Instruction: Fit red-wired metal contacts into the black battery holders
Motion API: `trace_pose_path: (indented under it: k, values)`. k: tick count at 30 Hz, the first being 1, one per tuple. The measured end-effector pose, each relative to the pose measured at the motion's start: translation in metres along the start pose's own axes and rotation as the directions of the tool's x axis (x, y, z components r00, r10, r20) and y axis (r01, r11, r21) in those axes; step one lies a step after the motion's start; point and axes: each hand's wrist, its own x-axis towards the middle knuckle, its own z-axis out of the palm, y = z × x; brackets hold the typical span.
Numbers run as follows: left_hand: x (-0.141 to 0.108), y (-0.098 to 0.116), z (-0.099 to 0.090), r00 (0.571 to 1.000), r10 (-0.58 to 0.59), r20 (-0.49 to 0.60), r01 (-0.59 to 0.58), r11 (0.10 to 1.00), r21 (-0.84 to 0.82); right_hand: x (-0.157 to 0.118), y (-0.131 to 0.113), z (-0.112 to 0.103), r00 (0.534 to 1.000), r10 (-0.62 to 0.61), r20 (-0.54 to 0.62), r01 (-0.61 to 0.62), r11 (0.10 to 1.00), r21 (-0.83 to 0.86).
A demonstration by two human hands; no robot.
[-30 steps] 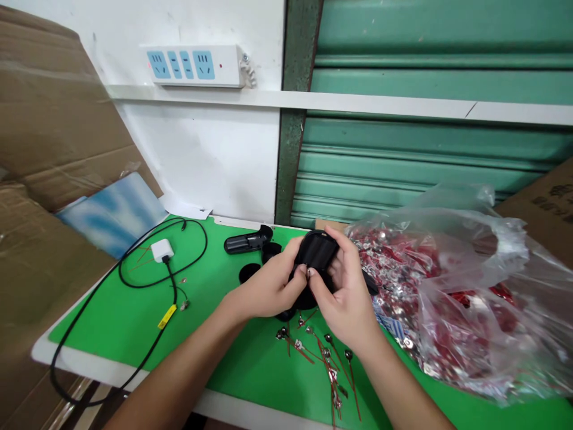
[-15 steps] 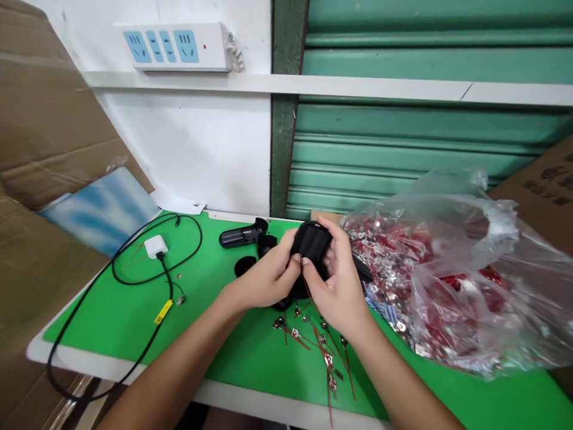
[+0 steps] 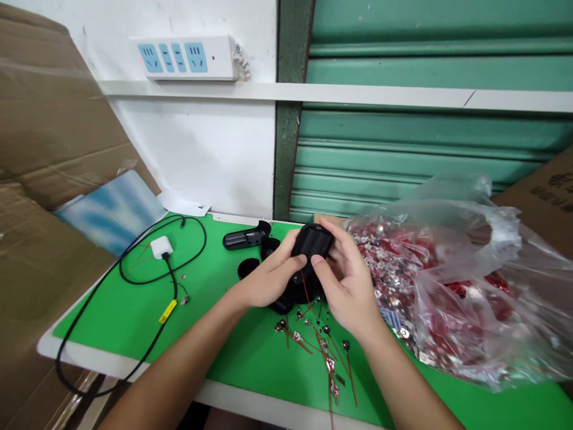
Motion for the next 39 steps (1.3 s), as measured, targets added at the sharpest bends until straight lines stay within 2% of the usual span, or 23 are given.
trace_pose_path:
  k: [3, 10, 14, 17, 19, 21, 24, 26, 28, 30, 32, 33, 35, 36, 37, 39]
  values:
    - [-0.001, 0.001, -0.001, 0.999, 0.027, 0.027, -0.028, 0.999, 0.047, 0.000, 0.000, 0.001, 1.000, 0.020, -0.008, -0.020, 1.000, 0.008]
    - [-0.002, -0.002, -0.013, 0.976, 0.133, 0.174, -0.149, 0.985, 0.083, 0.003, 0.000, 0.000, 0.996, 0.086, -0.014, -0.084, 0.988, 0.128]
    - [0.002, -0.001, -0.015, 0.969, 0.169, 0.179, -0.177, 0.984, 0.031, 0.006, -0.002, -0.002, 0.996, 0.089, -0.007, -0.087, 0.981, 0.174]
    - [-0.010, 0.004, -0.011, 0.974, 0.157, 0.165, -0.151, 0.987, -0.047, 0.007, -0.004, -0.005, 0.997, 0.071, -0.003, -0.069, 0.979, 0.193]
    - [-0.031, 0.005, -0.006, 0.987, 0.098, 0.124, -0.083, 0.989, -0.119, 0.006, -0.005, -0.006, 0.997, 0.077, 0.010, -0.078, 0.972, 0.222]
    - [-0.057, 0.002, -0.001, 0.999, -0.024, 0.046, 0.033, 0.982, -0.183, 0.004, -0.004, -0.006, 0.996, 0.086, 0.031, -0.091, 0.967, 0.238]
    - [-0.085, -0.006, 0.000, 0.983, -0.164, -0.078, 0.123, 0.916, -0.382, 0.000, -0.003, -0.002, 0.998, 0.055, 0.009, -0.056, 0.988, 0.144]
    - [-0.084, -0.006, -0.008, 0.966, -0.182, -0.185, 0.060, 0.849, -0.526, -0.002, -0.004, 0.001, 1.000, -0.026, -0.005, 0.026, 0.999, -0.023]
    - [-0.067, -0.001, -0.019, 0.936, -0.134, -0.326, -0.085, 0.812, -0.578, -0.003, -0.009, 0.002, 0.992, -0.119, 0.048, 0.126, 0.971, -0.203]
    - [-0.038, 0.006, -0.031, 0.892, -0.054, -0.448, -0.233, 0.796, -0.559, -0.002, -0.016, 0.003, 0.973, -0.147, 0.178, 0.197, 0.930, -0.311]
    - [-0.006, 0.010, -0.040, 0.860, -0.015, -0.510, -0.311, 0.777, -0.547, -0.003, -0.024, 0.002, 0.927, -0.052, 0.370, 0.195, 0.913, -0.360]
    - [0.009, 0.009, -0.042, 0.853, -0.017, -0.522, -0.325, 0.765, -0.556, -0.004, -0.027, 0.001, 0.878, 0.047, 0.476, 0.165, 0.904, -0.394]
    - [0.030, 0.002, -0.042, 0.859, -0.062, -0.508, -0.302, 0.739, -0.602, -0.011, -0.028, 0.001, 0.742, 0.274, 0.612, 0.111, 0.850, -0.515]
    - [0.036, -0.003, -0.041, 0.865, -0.088, -0.494, -0.281, 0.731, -0.622, -0.016, -0.026, 0.002, 0.688, 0.368, 0.625, 0.105, 0.801, -0.589]
    - [0.039, -0.009, -0.039, 0.872, -0.099, -0.480, -0.264, 0.731, -0.629, -0.020, -0.022, 0.003, 0.671, 0.425, 0.608, 0.118, 0.748, -0.653]
    - [0.038, -0.019, -0.035, 0.885, -0.084, -0.458, -0.246, 0.751, -0.613, -0.030, -0.013, 0.009, 0.697, 0.462, 0.548, 0.153, 0.651, -0.744]
